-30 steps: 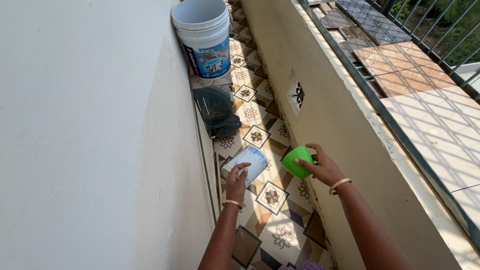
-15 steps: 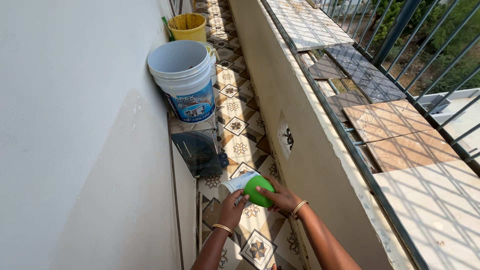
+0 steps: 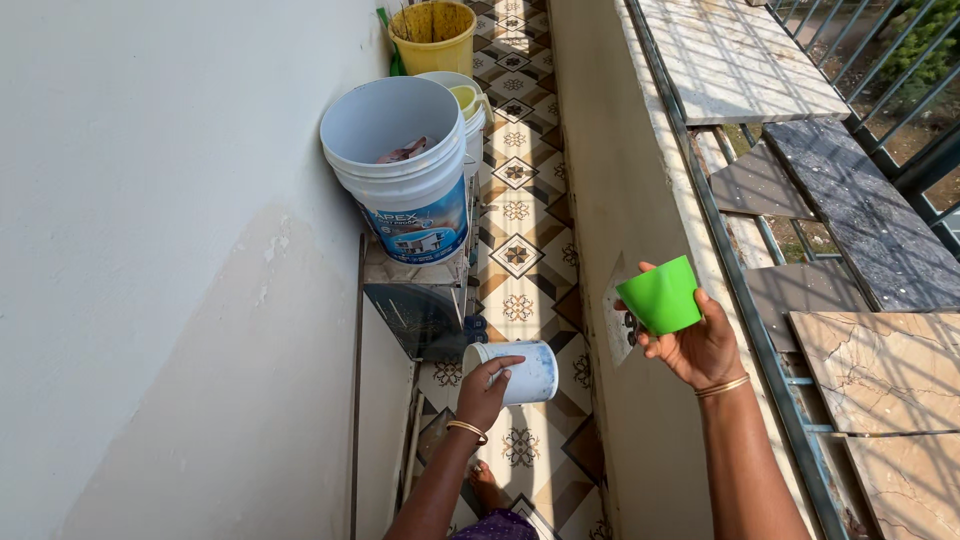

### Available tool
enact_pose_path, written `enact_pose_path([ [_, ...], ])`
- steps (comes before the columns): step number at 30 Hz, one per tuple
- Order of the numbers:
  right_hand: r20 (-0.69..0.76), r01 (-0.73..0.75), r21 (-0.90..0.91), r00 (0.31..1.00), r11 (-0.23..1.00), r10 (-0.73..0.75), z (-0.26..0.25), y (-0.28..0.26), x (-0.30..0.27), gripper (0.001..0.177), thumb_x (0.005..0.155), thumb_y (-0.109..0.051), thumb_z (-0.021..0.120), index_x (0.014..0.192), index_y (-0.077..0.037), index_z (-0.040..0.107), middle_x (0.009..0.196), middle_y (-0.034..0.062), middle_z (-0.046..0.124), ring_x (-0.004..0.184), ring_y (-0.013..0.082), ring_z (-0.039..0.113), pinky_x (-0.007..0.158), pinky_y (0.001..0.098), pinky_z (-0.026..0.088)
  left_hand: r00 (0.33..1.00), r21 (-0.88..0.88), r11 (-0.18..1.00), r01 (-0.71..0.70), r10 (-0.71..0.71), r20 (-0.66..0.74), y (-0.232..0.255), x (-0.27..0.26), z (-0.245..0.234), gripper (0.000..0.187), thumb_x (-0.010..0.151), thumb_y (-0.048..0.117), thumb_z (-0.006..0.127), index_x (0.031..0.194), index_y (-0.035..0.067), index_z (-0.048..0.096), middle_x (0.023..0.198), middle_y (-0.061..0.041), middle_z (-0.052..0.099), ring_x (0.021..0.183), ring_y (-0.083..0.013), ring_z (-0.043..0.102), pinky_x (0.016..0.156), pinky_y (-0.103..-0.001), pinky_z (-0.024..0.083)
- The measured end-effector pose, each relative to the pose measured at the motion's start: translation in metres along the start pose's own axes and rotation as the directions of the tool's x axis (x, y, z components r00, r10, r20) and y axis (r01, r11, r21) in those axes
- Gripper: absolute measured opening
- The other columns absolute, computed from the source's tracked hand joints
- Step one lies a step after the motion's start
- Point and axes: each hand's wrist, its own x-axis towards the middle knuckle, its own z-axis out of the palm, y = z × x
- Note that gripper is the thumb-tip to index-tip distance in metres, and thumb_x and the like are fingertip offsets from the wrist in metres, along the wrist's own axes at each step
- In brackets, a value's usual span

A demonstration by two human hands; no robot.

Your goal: The person fills a white mug with water from a tap and then uses a green cup to wipe the interior of a hanging dark blue patterned cloth. The person repeats this process, moving between the tap and the cloth, and also handles a yellow cup.

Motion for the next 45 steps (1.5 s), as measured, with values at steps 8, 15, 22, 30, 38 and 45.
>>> enact_pose_path([
  [8, -0.564, -0.603, -0.79, 0.786, -0.112, -0.255, -0.073, 0.043, 0.105, 0.105, 0.065, -0.053, 0.088, 0.151, -0.014, 0.042, 0.12, 0.0265, 0.068, 0.114, 0.0411, 0.067, 0.095, 0.0489, 0.054, 0.986, -0.057, 0.995, 0.084, -0.075, 0.146, -0.016, 0.145, 0.006, 0.029, 0.102, 0.007, 0.052, 0.118, 0.016, 0.075, 0.119, -0.007, 0.074, 0.107, -0.0163, 0.069, 0.094, -0.03, 0.053],
  [15, -0.787, -0.736, -0.598, 0.614, 0.317, -0.059, -0.1, 0.01, 0.193, 0.105, 0.065, -0.051, 0.083, 0.154, -0.017, 0.038, 0.119, 0.0244, 0.072, 0.101, 0.042, 0.077, 0.079, 0.0441, 0.063, 0.957, 0.07, 0.997, 0.013, -0.033, 0.287, -0.005, 0.296, -0.007, 0.04, 0.099, 0.003, 0.05, 0.135, 0.02, 0.056, 0.123, -0.015, 0.07, 0.114, -0.0294, 0.068, 0.096, -0.04, 0.052],
  [22, -0.569, -0.427, -0.771, 0.796, 0.473, -0.208, -0.123, -0.08, 0.281, 0.093, 0.07, -0.039, 0.085, 0.151, -0.018, 0.042, 0.13, 0.0195, 0.062, 0.105, 0.0253, 0.066, 0.077, 0.0399, 0.061, 0.934, 0.232, 0.944, -0.237, 0.155, 0.323, 0.024, 0.418, 0.019, 0.056, 0.096, 0.003, 0.051, 0.144, 0.02, 0.028, 0.133, -0.028, 0.06, 0.115, -0.0468, 0.064, 0.096, -0.051, 0.05],
  [30, -0.445, -0.453, -0.89, 0.84, 0.051, -0.309, -0.2, -0.152, 0.43, 0.102, 0.067, -0.048, 0.086, 0.15, -0.013, 0.037, 0.118, 0.0222, 0.069, 0.107, 0.0354, 0.073, 0.091, 0.0447, 0.056, 0.939, 0.419, 0.874, -0.246, 0.109, 0.325, 0.103, 0.541, 0.042, 0.06, 0.091, 0.007, 0.058, 0.143, 0.02, 0.031, 0.1, -0.028, 0.068, 0.093, -0.0492, 0.067, 0.082, -0.055, 0.052],
  [38, -0.339, -0.358, -0.933, 0.906, -0.034, -0.253, -0.287, -0.176, 0.542, 0.108, 0.064, -0.051, 0.09, 0.146, -0.004, 0.038, 0.117, 0.0274, 0.069, 0.108, 0.0395, 0.071, 0.093, 0.0451, 0.055, 0.947, 0.592, 0.748, -0.3, 0.162, 0.276, 0.097, 0.668, 0.067, 0.067, 0.086, 0.006, 0.063, 0.144, 0.017, 0.032, 0.075, -0.019, 0.066, 0.076, -0.042, 0.067, 0.07, -0.053, 0.051],
  [45, -0.339, -0.338, -0.94, 0.915, 0.043, -0.218, -0.32, -0.21, 0.634, 0.109, 0.065, -0.048, 0.09, 0.149, -0.005, 0.035, 0.112, 0.0192, 0.069, 0.098, 0.0283, 0.072, 0.085, 0.04, 0.057, 0.953, 0.691, 0.66, -0.295, 0.257, 0.161, 0.092, 0.784, 0.084, 0.064, 0.078, 0.006, 0.063, 0.137, 0.015, 0.041, 0.07, -0.016, 0.067, 0.072, -0.0403, 0.066, 0.072, -0.053, 0.048],
])
